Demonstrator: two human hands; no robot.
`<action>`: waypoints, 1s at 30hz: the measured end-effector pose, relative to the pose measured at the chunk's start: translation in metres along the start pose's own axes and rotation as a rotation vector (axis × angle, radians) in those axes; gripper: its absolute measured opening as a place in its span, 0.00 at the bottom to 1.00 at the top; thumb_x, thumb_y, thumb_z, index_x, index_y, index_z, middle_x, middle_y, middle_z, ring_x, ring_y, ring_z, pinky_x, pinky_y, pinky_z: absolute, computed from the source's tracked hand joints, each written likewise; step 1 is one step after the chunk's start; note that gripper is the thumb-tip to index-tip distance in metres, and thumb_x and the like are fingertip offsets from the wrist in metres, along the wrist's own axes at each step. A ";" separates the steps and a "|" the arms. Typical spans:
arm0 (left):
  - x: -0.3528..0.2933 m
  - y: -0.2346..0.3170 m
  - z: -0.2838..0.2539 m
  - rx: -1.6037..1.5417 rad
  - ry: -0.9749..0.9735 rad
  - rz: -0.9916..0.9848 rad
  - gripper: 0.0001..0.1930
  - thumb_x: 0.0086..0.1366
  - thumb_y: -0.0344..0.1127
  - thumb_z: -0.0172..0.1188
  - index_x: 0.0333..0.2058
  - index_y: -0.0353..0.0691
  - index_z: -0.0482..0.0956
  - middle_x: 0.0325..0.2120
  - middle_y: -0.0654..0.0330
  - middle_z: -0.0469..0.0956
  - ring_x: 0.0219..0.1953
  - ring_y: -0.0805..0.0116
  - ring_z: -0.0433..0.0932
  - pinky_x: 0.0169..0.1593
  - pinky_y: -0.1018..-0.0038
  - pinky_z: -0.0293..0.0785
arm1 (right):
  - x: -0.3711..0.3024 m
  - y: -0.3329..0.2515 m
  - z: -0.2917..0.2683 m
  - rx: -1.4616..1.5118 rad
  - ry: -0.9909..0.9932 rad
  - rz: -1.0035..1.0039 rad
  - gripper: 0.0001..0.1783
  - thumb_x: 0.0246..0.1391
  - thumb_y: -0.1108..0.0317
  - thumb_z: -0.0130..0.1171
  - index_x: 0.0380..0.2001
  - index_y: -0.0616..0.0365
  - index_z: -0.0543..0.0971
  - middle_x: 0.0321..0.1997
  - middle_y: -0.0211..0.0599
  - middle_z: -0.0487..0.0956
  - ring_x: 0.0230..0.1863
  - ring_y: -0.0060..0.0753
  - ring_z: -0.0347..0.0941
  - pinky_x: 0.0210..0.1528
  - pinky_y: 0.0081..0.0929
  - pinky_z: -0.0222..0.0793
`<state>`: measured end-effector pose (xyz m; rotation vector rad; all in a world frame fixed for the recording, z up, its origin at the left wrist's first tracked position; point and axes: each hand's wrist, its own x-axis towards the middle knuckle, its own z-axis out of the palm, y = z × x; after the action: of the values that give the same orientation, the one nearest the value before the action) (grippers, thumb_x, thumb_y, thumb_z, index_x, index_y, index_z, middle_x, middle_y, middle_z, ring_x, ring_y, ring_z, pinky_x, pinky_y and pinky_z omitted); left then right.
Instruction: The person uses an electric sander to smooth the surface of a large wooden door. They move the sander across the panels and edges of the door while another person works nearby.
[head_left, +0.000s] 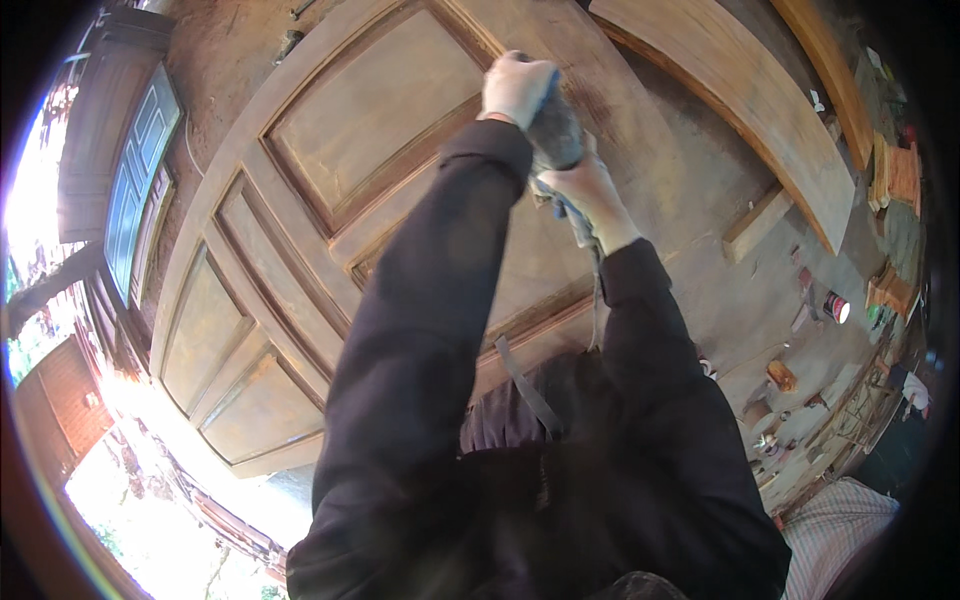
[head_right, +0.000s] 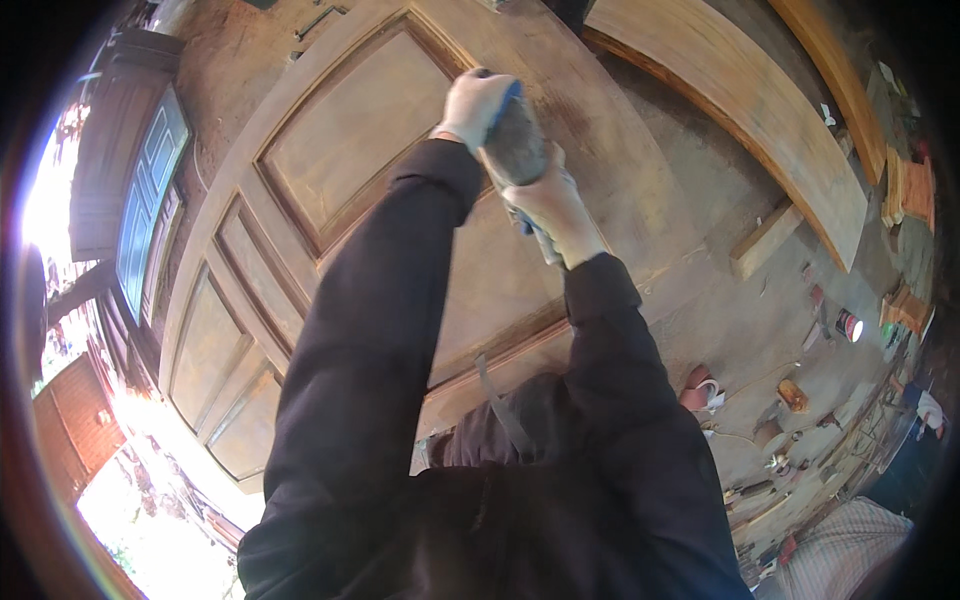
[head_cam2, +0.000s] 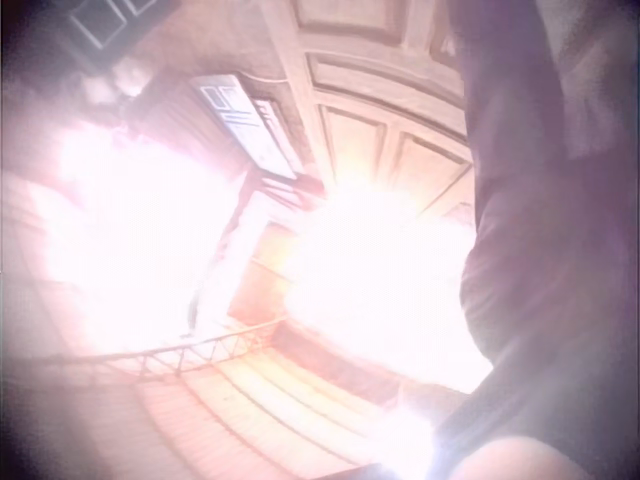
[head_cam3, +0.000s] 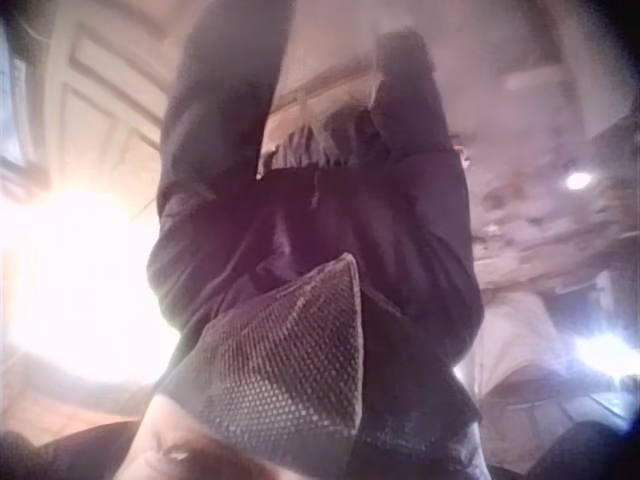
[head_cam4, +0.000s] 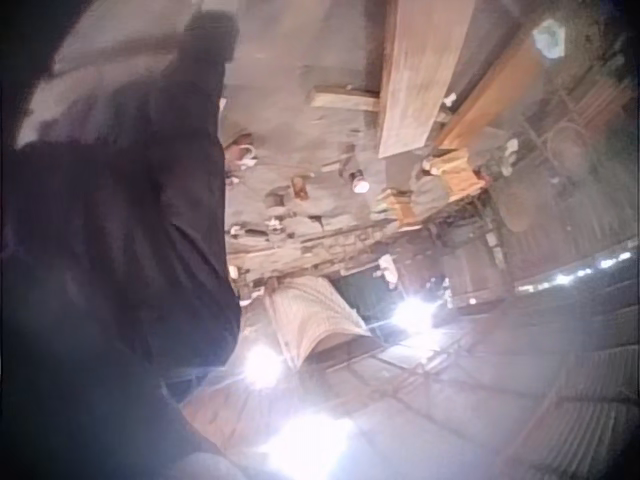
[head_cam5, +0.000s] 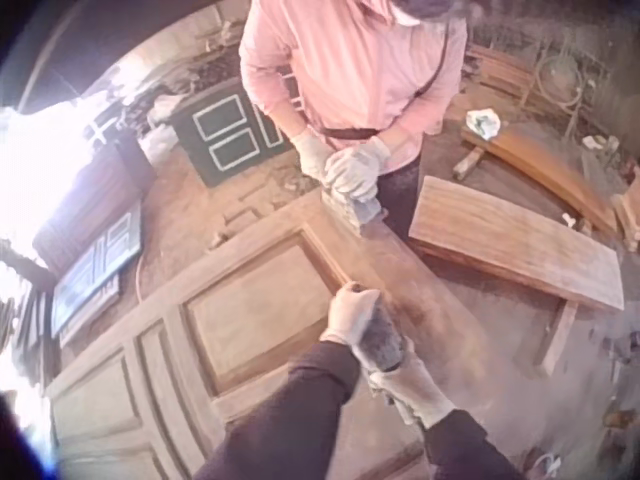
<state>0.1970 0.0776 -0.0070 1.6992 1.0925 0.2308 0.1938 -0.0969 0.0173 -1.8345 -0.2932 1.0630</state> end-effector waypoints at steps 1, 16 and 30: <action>0.013 -0.020 -0.017 -0.038 0.041 -0.003 0.21 0.51 0.45 0.61 0.37 0.32 0.84 0.37 0.42 0.84 0.44 0.48 0.83 0.49 0.63 0.78 | 0.004 -0.006 0.013 -0.032 -0.044 -0.008 0.42 0.44 0.73 0.62 0.63 0.60 0.58 0.37 0.52 0.79 0.23 0.36 0.78 0.21 0.31 0.74; -0.005 -0.036 -0.021 -0.183 0.053 -0.063 0.18 0.52 0.41 0.61 0.33 0.31 0.83 0.32 0.43 0.84 0.38 0.51 0.84 0.44 0.62 0.79 | -0.004 -0.001 0.020 -0.270 -0.017 -0.005 0.40 0.43 0.65 0.67 0.60 0.61 0.64 0.42 0.49 0.82 0.36 0.37 0.82 0.34 0.32 0.77; -0.102 -0.126 -0.156 -0.248 0.319 -0.143 0.23 0.53 0.45 0.58 0.39 0.31 0.81 0.38 0.40 0.83 0.44 0.44 0.82 0.50 0.59 0.76 | -0.035 0.003 0.128 -0.634 -0.352 -0.187 0.50 0.41 0.65 0.70 0.67 0.57 0.58 0.51 0.56 0.81 0.53 0.48 0.80 0.47 0.41 0.78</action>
<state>-0.0260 0.1075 -0.0105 1.3855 1.3530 0.5380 0.0739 -0.0401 0.0135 -2.0950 -1.0936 1.2458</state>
